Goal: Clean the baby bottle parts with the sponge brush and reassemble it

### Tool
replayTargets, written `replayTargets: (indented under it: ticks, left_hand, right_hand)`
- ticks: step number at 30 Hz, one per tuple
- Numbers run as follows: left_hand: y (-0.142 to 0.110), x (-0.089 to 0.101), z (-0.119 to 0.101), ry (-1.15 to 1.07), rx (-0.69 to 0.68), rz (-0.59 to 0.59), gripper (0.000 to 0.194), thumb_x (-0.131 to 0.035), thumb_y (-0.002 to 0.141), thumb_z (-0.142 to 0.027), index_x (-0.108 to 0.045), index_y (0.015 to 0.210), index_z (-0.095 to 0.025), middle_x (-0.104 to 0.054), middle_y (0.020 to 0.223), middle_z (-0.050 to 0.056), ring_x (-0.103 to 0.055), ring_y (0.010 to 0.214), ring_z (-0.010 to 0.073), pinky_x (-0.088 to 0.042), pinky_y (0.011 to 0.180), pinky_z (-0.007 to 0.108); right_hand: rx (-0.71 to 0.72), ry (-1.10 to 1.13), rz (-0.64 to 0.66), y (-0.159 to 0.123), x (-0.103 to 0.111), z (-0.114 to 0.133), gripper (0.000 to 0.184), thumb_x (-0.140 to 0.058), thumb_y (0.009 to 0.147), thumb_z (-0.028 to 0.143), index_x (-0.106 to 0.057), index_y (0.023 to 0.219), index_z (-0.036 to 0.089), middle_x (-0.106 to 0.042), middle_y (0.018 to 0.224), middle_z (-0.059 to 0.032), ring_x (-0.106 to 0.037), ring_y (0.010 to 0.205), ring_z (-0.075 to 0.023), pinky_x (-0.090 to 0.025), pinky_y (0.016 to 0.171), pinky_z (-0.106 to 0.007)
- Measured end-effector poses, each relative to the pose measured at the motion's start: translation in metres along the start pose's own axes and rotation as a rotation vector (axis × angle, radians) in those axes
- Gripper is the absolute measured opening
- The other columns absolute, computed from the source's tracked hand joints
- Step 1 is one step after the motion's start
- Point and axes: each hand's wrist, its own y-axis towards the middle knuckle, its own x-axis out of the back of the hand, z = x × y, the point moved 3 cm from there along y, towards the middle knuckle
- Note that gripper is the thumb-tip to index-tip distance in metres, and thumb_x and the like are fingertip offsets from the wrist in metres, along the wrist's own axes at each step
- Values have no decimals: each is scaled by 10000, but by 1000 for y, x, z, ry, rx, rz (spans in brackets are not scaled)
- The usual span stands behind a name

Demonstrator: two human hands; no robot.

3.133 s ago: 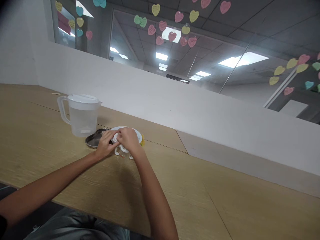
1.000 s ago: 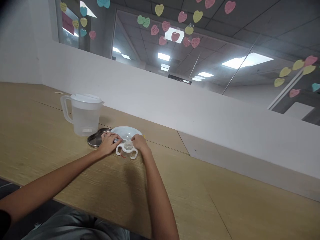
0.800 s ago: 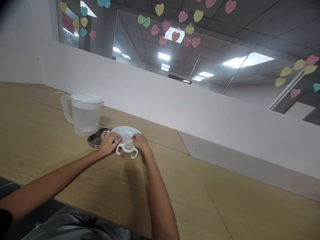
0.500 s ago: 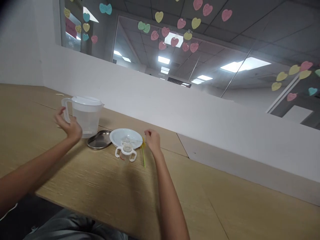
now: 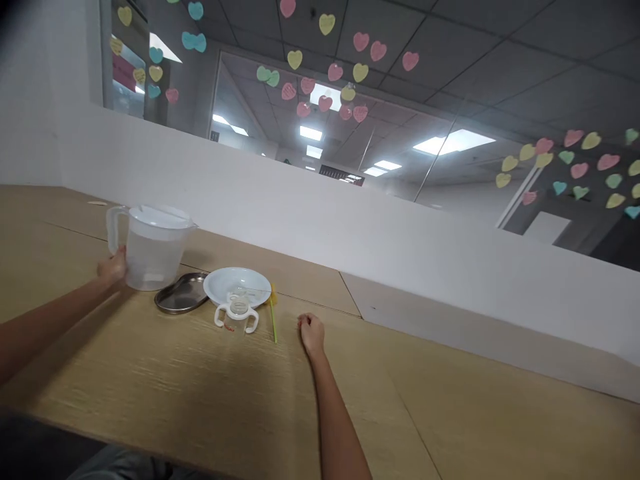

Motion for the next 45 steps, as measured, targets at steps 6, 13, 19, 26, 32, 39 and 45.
replayTargets:
  ticks: [6,13,19,26,32,39,45]
  left_hand:
    - [19,1,-33,172,63,110,360,-485,795,-473,-562,705,-133,-542,614,15,-519,727,199,-420,728,320]
    - [14,-1,-71,297,-156,183,420,-479,803,-513,-586,766,-109,-538,658,1,-499,720,161,-403,767,305]
    - [10,-4,-80,357,-216,191,444,-438,815,-521,-611,881,-117,-608,764,33,-533,776,195,-384,723,289]
    - [11,-3,-86,398,-247,232,477,-424,794,-549,-620,947,-142,-653,900,76,-545,824,213,-356,682,274]
    - [10,-5,-87,404,-248,230,501,-422,790,-557,-615,981,-136,-648,895,77,-537,816,215,-348,691,285]
    - [10,-4,-88,403,-277,233,498,-428,789,-565,-617,966,-139,-636,869,58,-511,784,195,-316,667,264]
    - [10,-3,-88,380,-290,229,477,-443,790,-554,-617,918,-128,-600,779,39,-479,725,174,-289,641,249]
  right_hand:
    - [16,-19,-2,-2,-1,-2,331,-352,789,251,-664,766,144,-677,767,-79,-609,737,-183,-417,673,-240]
    - [20,-24,14,-1,-4,-4,325,-360,797,250,-665,797,137,-677,787,-81,-602,748,-182,-408,681,-240]
    - [30,-25,12,-1,-5,-5,332,-367,801,250,-672,815,119,-676,798,-83,-598,750,-169,-403,687,-230]
    - [34,-36,9,1,-7,-6,307,-391,790,230,-679,799,123,-678,784,-70,-589,740,-155,-397,682,-219]
    - [40,-75,20,0,-6,-3,304,-397,804,211,-688,835,125,-687,849,-78,-593,785,-157,-394,704,-218]
    - [26,-109,29,-1,-6,-2,298,-410,815,210,-693,857,126,-688,876,-84,-596,803,-160,-394,714,-220]
    - [26,-119,39,0,-7,-3,303,-407,816,215,-693,871,129,-689,885,-82,-600,817,-160,-400,731,-221]
